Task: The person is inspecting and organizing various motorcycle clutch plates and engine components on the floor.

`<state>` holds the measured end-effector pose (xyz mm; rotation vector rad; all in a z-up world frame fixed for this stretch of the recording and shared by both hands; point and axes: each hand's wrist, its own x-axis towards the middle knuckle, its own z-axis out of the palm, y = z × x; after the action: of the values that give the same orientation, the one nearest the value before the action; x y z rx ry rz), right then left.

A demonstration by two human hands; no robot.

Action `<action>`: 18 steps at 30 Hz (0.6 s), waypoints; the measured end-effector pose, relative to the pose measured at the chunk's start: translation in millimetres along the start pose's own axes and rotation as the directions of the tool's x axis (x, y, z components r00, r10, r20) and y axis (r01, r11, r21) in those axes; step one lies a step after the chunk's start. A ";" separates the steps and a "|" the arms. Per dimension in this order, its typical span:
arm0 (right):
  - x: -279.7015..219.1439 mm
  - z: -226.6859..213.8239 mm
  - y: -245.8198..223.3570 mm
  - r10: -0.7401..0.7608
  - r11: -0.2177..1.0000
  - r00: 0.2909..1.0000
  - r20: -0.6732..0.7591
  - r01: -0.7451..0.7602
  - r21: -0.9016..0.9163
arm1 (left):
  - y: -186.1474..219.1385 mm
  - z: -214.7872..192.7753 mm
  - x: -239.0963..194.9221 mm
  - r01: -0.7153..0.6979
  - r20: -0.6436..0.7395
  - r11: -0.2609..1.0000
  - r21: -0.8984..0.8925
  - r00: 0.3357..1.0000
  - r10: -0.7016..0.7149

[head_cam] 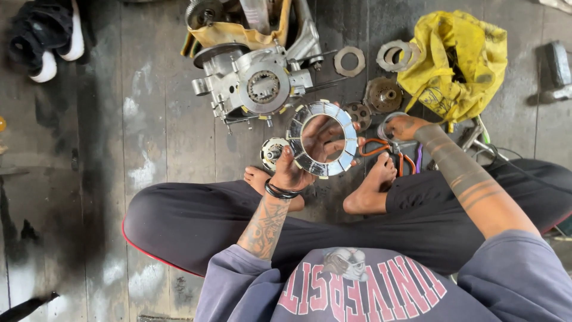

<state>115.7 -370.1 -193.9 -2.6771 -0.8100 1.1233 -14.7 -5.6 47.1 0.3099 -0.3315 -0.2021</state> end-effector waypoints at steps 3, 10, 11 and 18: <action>13.3 29.3 29.1 0.034 0.998 0.996 -0.080 -0.038 -0.044 | 10.1 -2.6 2.5 0.077 0.035 0.997 -0.010 0.996 -0.076; -43.9 -8.4 -8.6 0.135 0.977 0.985 -0.105 -0.115 0.178 | 18.5 -11.9 -3.2 0.203 0.032 0.979 0.036 0.978 -0.204; -52.3 -20.7 -16.8 0.164 0.961 0.981 -0.107 -0.134 0.242 | 17.9 -11.8 -3.4 0.204 0.030 0.978 0.032 0.978 -0.205; -98.1 -49.0 -44.1 0.197 0.925 0.935 -0.295 -0.077 0.373 | 3.4 -6.5 3.3 0.115 0.058 0.993 0.000 0.992 -0.115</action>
<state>74.0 -379.7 -83.7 -2.5353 -0.3248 0.7274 -8.8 -1.6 43.4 0.3209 -0.3706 -0.3252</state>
